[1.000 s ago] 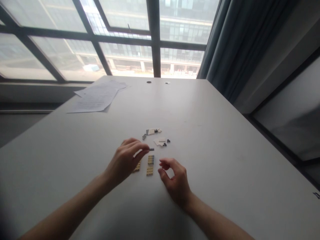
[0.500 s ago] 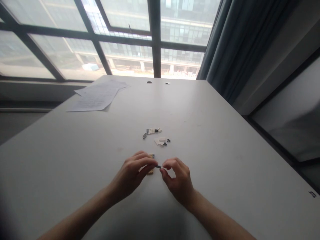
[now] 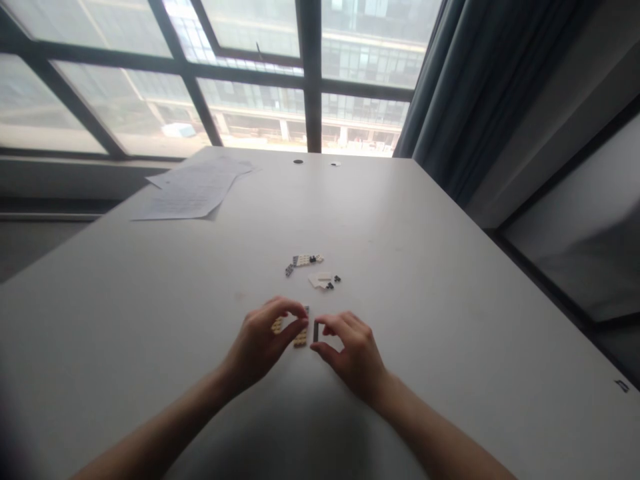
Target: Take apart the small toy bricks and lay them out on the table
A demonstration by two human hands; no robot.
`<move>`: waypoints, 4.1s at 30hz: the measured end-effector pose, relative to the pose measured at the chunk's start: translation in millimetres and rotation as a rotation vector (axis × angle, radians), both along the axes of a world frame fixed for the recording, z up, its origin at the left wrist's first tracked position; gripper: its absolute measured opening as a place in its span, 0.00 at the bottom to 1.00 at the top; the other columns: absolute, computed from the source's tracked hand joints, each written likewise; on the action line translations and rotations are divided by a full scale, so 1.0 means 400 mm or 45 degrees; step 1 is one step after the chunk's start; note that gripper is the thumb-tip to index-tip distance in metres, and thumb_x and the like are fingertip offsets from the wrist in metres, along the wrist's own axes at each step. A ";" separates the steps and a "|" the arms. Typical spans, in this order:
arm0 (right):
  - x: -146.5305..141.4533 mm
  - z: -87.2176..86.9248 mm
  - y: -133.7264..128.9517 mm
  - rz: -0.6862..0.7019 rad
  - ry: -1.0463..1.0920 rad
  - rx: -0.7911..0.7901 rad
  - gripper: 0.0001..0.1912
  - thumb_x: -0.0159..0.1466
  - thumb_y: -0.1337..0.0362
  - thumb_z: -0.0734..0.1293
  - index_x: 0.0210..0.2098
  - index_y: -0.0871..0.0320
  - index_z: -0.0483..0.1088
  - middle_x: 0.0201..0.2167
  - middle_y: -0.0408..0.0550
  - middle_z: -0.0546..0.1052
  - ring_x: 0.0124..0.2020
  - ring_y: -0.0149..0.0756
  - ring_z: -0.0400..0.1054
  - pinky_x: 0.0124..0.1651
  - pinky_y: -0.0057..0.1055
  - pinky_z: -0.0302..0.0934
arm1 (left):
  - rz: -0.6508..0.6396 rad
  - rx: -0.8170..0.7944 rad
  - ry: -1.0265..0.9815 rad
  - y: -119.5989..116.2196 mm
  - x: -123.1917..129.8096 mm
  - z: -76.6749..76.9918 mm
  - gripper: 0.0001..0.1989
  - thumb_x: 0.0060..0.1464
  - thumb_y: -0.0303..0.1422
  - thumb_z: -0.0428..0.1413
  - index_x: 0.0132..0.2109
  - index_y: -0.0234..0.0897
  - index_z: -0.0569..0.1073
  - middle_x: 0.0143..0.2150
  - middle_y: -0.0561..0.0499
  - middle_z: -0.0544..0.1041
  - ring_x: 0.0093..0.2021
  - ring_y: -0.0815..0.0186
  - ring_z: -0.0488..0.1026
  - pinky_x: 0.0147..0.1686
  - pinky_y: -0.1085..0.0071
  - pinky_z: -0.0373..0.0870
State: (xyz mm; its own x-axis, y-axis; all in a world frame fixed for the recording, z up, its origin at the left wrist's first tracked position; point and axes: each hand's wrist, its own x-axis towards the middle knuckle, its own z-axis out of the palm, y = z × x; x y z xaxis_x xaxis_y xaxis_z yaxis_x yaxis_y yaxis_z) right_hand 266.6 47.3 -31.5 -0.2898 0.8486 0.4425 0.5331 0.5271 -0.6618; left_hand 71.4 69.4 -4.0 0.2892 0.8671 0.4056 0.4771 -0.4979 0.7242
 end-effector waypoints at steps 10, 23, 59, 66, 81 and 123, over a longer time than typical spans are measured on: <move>0.013 -0.001 0.062 -0.128 -0.285 -0.360 0.15 0.55 0.65 0.73 0.43 0.53 0.74 0.36 0.47 0.72 0.42 0.41 0.65 0.48 0.40 0.59 | 0.122 0.540 0.317 0.057 -0.080 -0.049 0.04 0.56 0.30 0.55 0.39 0.40 0.72 0.41 0.48 0.76 0.43 0.61 0.69 0.45 0.62 0.66; 0.001 -0.010 0.076 -0.118 -0.342 -0.322 0.15 0.55 0.61 0.73 0.43 0.52 0.74 0.37 0.46 0.72 0.43 0.41 0.64 0.49 0.41 0.56 | 0.396 0.467 0.207 0.087 -0.121 -0.078 0.04 0.56 0.29 0.53 0.38 0.38 0.73 0.41 0.48 0.75 0.44 0.62 0.70 0.47 0.61 0.67; -0.163 0.002 0.422 0.143 -0.555 -0.084 0.21 0.59 0.71 0.66 0.53 0.59 0.67 0.49 0.53 0.75 0.52 0.42 0.64 0.55 0.39 0.56 | 0.483 0.346 0.049 0.093 -0.124 -0.090 0.04 0.56 0.28 0.54 0.38 0.38 0.72 0.39 0.50 0.75 0.43 0.63 0.69 0.47 0.63 0.67; -0.171 -0.003 0.421 0.106 -0.471 -0.062 0.15 0.61 0.72 0.63 0.47 0.58 0.71 0.47 0.52 0.75 0.50 0.41 0.65 0.55 0.40 0.56 | 0.469 0.358 0.044 0.093 -0.121 -0.085 0.03 0.56 0.28 0.54 0.38 0.38 0.73 0.39 0.50 0.75 0.42 0.63 0.69 0.46 0.62 0.67; -0.123 0.069 0.101 0.407 1.598 -1.432 0.10 0.57 0.65 0.72 0.38 0.60 0.72 0.34 0.46 0.78 0.38 0.31 0.73 0.49 0.32 0.64 | 0.282 0.752 -0.004 0.035 -0.051 -0.058 0.14 0.52 0.27 0.61 0.46 0.43 0.74 0.38 0.51 0.76 0.39 0.65 0.71 0.41 0.66 0.69; 0.063 0.006 0.123 0.369 -0.403 0.046 0.21 0.60 0.74 0.60 0.51 0.54 0.70 0.49 0.52 0.75 0.50 0.43 0.66 0.54 0.44 0.61 | 0.140 0.697 0.024 0.026 -0.049 -0.078 0.11 0.51 0.25 0.59 0.42 0.40 0.72 0.37 0.50 0.75 0.38 0.65 0.71 0.41 0.66 0.69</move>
